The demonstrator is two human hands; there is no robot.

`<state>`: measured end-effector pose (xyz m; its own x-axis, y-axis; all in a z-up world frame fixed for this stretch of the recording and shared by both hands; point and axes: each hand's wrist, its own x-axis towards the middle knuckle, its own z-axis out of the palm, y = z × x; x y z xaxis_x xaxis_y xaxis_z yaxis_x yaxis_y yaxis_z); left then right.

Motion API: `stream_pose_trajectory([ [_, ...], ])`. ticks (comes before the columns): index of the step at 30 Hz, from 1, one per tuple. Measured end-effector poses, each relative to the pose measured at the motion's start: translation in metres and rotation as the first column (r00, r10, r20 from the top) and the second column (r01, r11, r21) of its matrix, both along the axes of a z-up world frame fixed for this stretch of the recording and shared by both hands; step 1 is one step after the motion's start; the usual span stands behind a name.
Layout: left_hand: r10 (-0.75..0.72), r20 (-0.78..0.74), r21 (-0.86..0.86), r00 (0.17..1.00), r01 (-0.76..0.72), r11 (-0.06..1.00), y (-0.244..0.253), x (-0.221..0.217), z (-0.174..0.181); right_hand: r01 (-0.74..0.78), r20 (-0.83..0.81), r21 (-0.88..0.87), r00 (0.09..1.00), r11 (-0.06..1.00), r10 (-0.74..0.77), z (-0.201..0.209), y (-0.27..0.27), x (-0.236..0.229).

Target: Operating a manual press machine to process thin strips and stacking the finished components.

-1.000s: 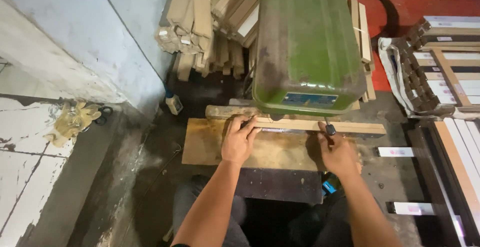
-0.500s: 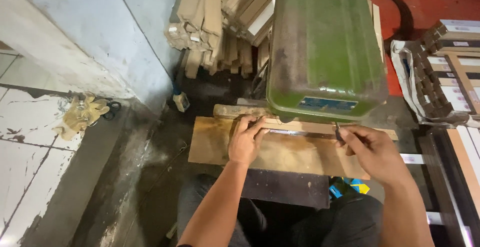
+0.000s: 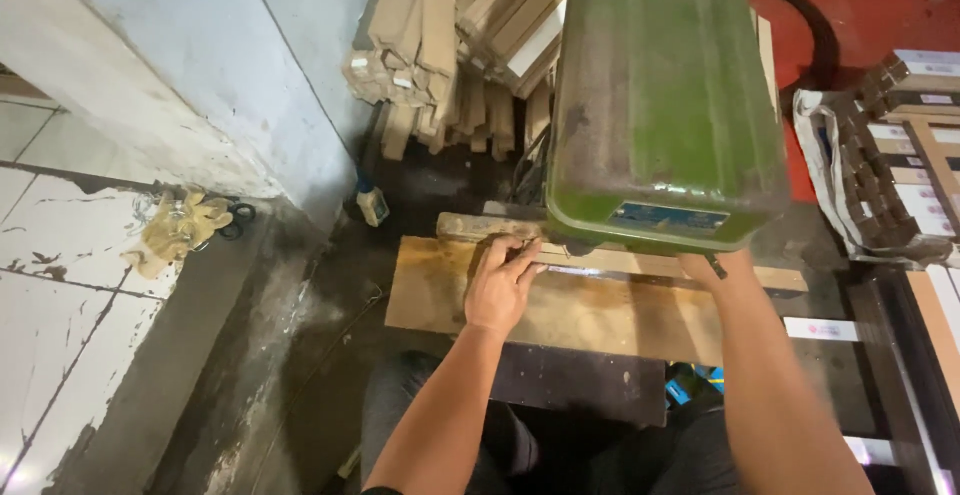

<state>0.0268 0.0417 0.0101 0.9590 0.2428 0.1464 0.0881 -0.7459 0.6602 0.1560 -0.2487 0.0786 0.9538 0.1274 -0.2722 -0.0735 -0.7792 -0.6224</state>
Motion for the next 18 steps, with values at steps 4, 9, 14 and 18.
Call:
stream_pose_trajectory([
  [4, -0.014, 0.130, 0.012, 0.991, 0.013, 1.000, 0.002, 0.005, -0.021, -0.049, 0.055, 0.054, 0.997, 0.997, 0.046, 0.032, 0.002, -0.019],
  [9, -0.059, 0.327, 0.085, 0.943, 0.033, 0.996, 0.006, 0.012, -0.038, 0.088, -0.146, 0.296, 0.988, 0.951, -0.046, 0.074, -0.025, -0.059],
  [14, -0.023, 0.221, 0.071, 0.975, 0.007, 0.997, 0.004, 0.011, -0.024, 0.009, 0.234, -0.033, 0.972, 0.999, -0.001, 0.011, -0.106, -0.022],
  [18, 0.020, 0.160, 0.035, 0.987, -0.026, 0.999, 0.002, 0.011, -0.028, 0.057, -0.072, -0.434, 0.993, 0.899, -0.098, -0.027, -0.147, -0.007],
])
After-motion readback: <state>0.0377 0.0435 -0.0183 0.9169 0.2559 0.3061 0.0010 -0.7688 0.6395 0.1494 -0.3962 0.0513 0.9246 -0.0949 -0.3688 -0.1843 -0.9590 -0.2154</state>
